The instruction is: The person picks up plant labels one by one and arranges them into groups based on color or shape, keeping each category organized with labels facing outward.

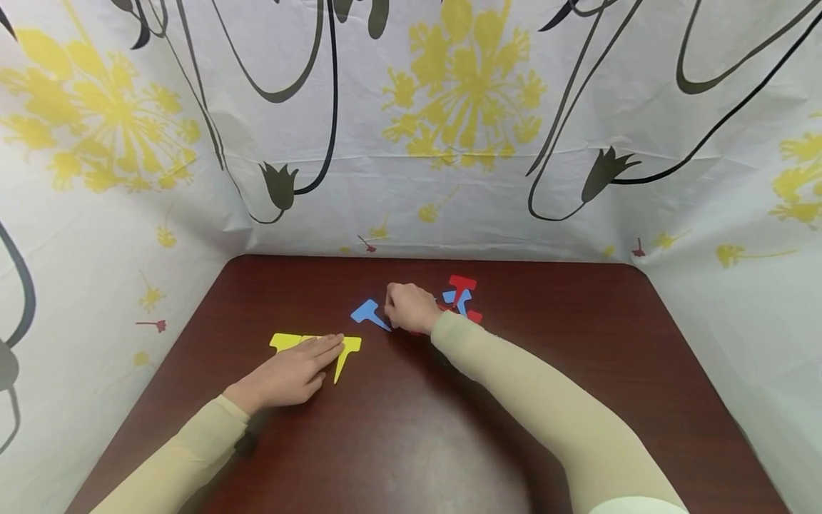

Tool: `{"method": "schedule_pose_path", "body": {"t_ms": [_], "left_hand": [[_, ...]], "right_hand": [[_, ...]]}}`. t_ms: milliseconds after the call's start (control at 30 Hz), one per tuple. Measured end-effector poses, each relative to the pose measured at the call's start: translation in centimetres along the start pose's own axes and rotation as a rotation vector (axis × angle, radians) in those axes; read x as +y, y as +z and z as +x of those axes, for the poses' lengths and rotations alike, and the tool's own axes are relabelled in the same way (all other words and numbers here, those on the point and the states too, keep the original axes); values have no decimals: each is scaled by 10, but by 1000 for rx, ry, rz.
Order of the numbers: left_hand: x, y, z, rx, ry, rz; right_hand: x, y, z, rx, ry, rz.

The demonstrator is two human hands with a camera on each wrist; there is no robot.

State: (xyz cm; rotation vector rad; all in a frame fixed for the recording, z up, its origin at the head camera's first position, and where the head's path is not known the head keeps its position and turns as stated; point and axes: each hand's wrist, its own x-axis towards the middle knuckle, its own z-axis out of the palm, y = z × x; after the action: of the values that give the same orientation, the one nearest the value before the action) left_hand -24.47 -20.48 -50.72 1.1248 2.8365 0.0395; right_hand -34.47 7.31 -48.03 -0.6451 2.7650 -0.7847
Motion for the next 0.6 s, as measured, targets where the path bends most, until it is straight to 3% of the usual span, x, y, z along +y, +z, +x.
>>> {"method": "schedule_pose_path", "body": {"t_ms": [300, 400, 600], "left_hand": [[0, -1, 0, -6, 5, -20], [0, -2, 1, -14, 5, -17], [0, -2, 2, -13, 8, 16]], "right_hand": [[5, -3, -3, -74, 44, 455], [1, -7, -7, -72, 69, 515], [-6, -18, -16, -54, 89, 526]]}}
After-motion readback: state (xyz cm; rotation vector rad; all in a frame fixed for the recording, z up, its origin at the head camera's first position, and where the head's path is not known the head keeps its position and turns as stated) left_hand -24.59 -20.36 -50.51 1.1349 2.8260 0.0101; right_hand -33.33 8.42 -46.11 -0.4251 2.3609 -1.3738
